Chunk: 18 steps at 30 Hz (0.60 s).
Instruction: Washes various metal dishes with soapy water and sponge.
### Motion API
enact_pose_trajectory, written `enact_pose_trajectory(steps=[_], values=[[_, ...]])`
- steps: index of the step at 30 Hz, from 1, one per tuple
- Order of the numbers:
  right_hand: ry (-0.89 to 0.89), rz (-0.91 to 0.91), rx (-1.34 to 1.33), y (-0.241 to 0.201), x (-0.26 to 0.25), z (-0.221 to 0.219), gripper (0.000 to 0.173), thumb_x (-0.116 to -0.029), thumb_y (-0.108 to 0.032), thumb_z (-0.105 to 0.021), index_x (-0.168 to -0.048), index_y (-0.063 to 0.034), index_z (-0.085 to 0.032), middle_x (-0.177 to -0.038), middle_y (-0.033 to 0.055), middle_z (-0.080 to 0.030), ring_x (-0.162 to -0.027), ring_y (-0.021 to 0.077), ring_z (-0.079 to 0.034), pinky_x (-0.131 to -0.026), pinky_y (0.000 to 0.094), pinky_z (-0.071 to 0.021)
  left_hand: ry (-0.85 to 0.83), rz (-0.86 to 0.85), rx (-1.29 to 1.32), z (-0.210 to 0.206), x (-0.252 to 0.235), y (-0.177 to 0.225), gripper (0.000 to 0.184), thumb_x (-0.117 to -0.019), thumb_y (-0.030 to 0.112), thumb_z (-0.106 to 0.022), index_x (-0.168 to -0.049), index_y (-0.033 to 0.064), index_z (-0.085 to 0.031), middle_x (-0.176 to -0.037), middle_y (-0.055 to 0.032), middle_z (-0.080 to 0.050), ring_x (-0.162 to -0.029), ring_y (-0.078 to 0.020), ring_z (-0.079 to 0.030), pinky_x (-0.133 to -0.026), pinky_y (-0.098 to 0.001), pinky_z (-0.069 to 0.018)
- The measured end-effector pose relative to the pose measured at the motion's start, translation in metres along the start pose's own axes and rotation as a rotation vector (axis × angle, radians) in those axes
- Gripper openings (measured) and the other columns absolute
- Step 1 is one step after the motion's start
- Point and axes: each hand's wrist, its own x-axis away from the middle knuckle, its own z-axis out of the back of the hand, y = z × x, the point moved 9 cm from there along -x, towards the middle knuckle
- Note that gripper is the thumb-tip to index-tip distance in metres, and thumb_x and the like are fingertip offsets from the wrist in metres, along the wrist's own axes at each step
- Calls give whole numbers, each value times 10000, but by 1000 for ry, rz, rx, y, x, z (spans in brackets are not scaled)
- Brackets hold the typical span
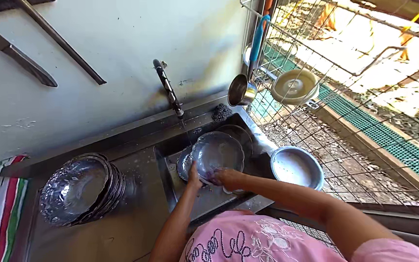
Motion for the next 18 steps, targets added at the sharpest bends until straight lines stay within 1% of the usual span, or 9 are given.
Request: enact_pose_trajectory(steps=[1, 3, 6, 9, 11, 12, 14, 16, 18], values=[[-21, 38, 66, 9, 6, -3, 582, -837, 71, -713, -1401, 38, -574, -1520, 278, -471, -1449, 470, -390, -1168, 654, -315, -15, -2, -10, 8, -5, 7, 534, -1122, 378, -328, -1523, 31, -392, -1513, -216, -465, -1367, -317, -488, -1102, -546, -420], [-7, 60, 128, 14, 8, 4, 415, -906, 45, -659, -1320, 49, -628, -1435, 289, -544, -1386, 489, -456, -1132, 669, -347, -46, -1, -3, 5, -7, 6, 520, -1118, 343, -364, -1558, 68, -342, -1536, -206, -443, -1377, -313, -482, -1100, -525, -429], [178, 0, -74, -16, -12, 19, 396, -943, -29, -637, -1323, 82, -610, -1364, 307, -584, -1321, 462, -532, -1125, 600, -400, -29, -95, 23, -21, 7, -9, 507, -1124, 314, -324, -1547, 36, -285, -1263, -201, -543, -1047, -234, -582, -881, -391, -503], [164, 41, -170, -19, -11, 12, 526, -963, -192, -691, -1391, 82, -558, -1450, 304, -527, -1396, 443, -470, -1185, 571, -339, 12, -152, 8, -11, 10, -1, 536, -1134, 344, -269, -1525, -17, -324, -1337, -252, -519, -1144, -286, -557, -975, -463, -473], [16, -18, 21, 8, 8, 10, 555, -1038, -403, -575, -1421, -1, -570, -1495, 242, -520, -1425, 421, -453, -1163, 626, -339, -3, -119, 19, 10, 8, 5, 532, -1133, 342, -284, -1565, 32, -316, -1541, -232, -423, -1378, -307, -481, -1117, -513, -420], [47, -60, 84, 26, 16, 18, 523, -1033, -391, -577, -1391, -10, -597, -1496, 245, -516, -1426, 439, -438, -1158, 654, -319, -22, -112, 7, 17, 8, 5, 524, -1132, 337, -290, -1567, 46, -319, -1568, -217, -398, -1409, -302, -452, -1132, -518, -405], [190, -169, 114, 60, 20, 40, 598, -987, -256, -631, -1481, 44, -477, -1632, 270, -309, -1523, 477, -242, -1207, 682, -197, -94, -87, -56, 10, 14, -2, 527, -1132, 332, -292, -1577, 51, -288, -1583, -216, -369, -1417, -300, -433, -1132, -510, -400], [266, -213, 152, 69, 5, 48, 665, -1015, -254, -557, -1578, 19, -331, -1716, 206, -89, -1583, 426, -61, -1243, 643, -144, -183, -61, -70, -12, 22, -15, 537, -1133, 315, -285, -1593, 43, -240, -1600, -222, -335, -1429, -301, -413, -1143, -494, -386], [376, -105, 23, 50, -15, 38, 725, -1017, -384, -558, -1549, 67, -362, -1692, 273, -104, -1574, 459, -59, -1259, 614, -116, -263, -64, -37, -33, 22, -23, 546, -1134, 319, -254, -1603, 45, -213, -1607, -208, -329, -1435, -281, -404, -1160, -465, -367]])
